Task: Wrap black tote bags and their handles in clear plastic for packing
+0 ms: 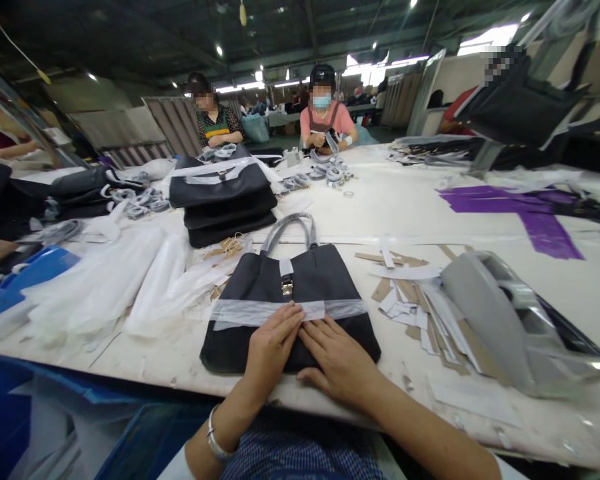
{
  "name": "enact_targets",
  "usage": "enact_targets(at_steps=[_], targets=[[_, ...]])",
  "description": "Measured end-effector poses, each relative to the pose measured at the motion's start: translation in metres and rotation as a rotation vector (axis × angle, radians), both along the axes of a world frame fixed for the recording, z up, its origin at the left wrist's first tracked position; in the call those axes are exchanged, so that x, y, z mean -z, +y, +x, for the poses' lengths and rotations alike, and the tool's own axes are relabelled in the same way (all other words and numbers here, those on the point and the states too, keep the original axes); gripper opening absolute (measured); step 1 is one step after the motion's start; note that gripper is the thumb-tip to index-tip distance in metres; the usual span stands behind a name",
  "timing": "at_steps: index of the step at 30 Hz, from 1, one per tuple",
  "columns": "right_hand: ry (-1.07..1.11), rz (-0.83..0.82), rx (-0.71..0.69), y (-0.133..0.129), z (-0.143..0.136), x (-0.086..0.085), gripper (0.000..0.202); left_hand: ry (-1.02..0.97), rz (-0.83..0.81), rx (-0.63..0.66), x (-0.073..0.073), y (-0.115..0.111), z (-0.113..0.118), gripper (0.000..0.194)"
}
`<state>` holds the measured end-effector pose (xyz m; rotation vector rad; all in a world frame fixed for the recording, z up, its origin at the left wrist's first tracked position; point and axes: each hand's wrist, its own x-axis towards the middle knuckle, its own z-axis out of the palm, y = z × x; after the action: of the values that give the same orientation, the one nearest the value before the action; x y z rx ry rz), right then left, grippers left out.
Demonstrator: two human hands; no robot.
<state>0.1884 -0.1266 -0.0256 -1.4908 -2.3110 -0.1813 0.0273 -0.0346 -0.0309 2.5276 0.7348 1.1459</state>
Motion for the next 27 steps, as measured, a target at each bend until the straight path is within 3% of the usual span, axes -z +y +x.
enact_targets(at_steps=[5, 10, 14, 17, 19, 23, 27], targets=[[0.041, 0.061, -0.075, -0.012, 0.01, -0.006, 0.038, 0.145, 0.061, 0.064, 0.001, 0.004, 0.003, 0.026], [0.061, 0.125, -0.051, -0.047, 0.033, -0.029, 0.025, 0.378, 0.141, 0.138, 0.0, 0.007, 0.002, 0.04], [0.113, 0.206, 0.18, -0.084, 0.068, -0.056, 0.026, 0.449, 0.178, 0.154, -0.001, 0.009, 0.001, 0.043], [0.2, 0.217, 0.391, -0.096, 0.079, -0.066, 0.025, 0.428, 0.175, 0.155, 0.0, 0.009, 0.001, 0.042], [0.214, 0.174, 0.395, -0.087, 0.073, -0.065, 0.027, 0.411, 0.166, 0.153, -0.001, 0.009, 0.001, 0.041], [0.082, 0.09, 0.188, -0.043, 0.046, -0.047, 0.03, 0.395, 0.145, 0.157, -0.004, 0.007, 0.001, 0.042], [-0.109, 0.123, 0.073, 0.0, 0.034, -0.03, 0.03, 0.38, 0.125, 0.153, -0.004, 0.007, 0.002, 0.041]])
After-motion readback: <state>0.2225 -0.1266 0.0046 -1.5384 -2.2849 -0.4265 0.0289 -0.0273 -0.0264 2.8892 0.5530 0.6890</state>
